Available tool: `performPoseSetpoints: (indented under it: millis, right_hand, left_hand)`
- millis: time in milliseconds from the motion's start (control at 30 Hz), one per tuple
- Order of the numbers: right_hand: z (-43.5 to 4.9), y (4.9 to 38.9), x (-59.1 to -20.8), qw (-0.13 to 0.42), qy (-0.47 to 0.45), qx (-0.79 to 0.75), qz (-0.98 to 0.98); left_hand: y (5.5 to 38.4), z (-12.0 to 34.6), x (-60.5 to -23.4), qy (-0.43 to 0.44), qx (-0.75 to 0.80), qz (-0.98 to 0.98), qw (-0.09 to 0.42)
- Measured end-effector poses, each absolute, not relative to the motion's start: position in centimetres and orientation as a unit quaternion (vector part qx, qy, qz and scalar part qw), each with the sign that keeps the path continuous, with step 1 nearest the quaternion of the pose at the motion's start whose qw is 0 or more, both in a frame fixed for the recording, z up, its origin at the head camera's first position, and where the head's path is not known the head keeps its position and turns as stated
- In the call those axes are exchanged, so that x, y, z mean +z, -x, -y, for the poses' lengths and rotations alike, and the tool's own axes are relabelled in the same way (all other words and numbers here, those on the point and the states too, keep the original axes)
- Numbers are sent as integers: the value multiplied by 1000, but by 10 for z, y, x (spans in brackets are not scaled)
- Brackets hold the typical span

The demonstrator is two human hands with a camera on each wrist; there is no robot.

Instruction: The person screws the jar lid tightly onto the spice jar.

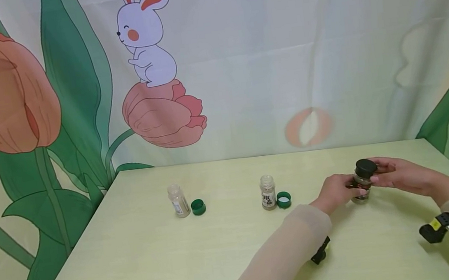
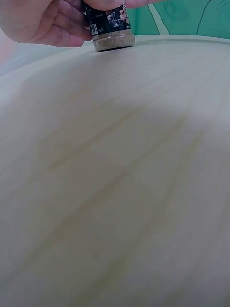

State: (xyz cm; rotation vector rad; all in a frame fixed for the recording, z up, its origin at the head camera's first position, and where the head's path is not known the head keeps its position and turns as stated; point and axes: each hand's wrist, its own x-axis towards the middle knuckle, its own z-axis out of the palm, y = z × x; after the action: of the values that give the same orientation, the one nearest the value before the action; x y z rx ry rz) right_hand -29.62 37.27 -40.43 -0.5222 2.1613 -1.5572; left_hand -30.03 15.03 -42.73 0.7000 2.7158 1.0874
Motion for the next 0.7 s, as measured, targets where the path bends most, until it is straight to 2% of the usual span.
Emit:
performPoseSetpoints:
  millis: [200, 700]
  right_hand:
    - [-372, 296, -404, 212, 203, -580, -760]
    - [-367, 294, -413, 170, 153, -561, -796]
  left_hand:
    - [300, -150, -427, -233, 359, -902, 66]
    - [301, -151, -427, -237, 361, -900, 64]
